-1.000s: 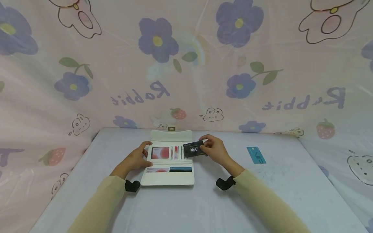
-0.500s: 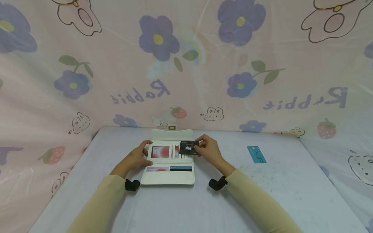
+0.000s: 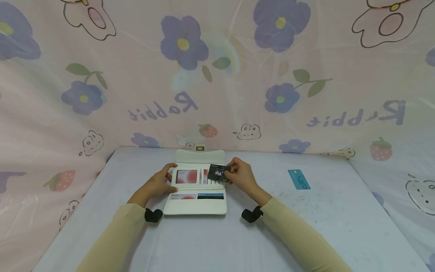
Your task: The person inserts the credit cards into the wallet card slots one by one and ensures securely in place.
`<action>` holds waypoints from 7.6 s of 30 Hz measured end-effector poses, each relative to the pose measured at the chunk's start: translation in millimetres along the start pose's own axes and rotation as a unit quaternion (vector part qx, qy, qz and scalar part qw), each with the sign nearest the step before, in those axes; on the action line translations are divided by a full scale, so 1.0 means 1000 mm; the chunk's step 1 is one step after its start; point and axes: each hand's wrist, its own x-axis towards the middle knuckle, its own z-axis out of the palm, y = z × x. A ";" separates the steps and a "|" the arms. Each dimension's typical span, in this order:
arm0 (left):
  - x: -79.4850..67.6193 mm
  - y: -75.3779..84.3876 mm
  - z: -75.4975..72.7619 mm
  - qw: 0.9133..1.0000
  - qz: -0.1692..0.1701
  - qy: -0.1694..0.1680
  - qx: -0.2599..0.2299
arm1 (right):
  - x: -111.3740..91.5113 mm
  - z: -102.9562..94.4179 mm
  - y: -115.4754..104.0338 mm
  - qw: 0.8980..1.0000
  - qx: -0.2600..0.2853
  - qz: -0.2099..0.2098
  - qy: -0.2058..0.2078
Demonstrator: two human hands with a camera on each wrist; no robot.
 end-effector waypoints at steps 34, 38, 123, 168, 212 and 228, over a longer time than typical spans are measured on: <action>0.002 -0.003 -0.001 1.000 0.004 -0.009 0.000 | 0.006 0.005 0.004 0.995 -0.003 0.067 -0.072; 0.002 -0.001 -0.001 1.000 0.001 -0.011 0.003 | 0.010 0.004 0.006 0.993 0.004 0.075 -0.087; 0.002 -0.002 0.000 1.000 -0.015 -0.012 -0.004 | 0.016 0.012 -0.002 0.986 -0.060 0.032 -0.149; 0.001 -0.003 0.000 1.000 -0.016 -0.013 -0.005 | 0.020 0.029 -0.009 0.963 -0.209 -0.073 -0.153; 0.002 -0.002 -0.002 1.000 0.003 -0.008 0.006 | 0.029 0.030 -0.002 0.963 -0.202 -0.076 -0.161; 0.002 -0.002 -0.001 1.000 -0.009 -0.014 -0.010 | 0.026 0.038 0.003 0.965 -0.207 -0.078 -0.141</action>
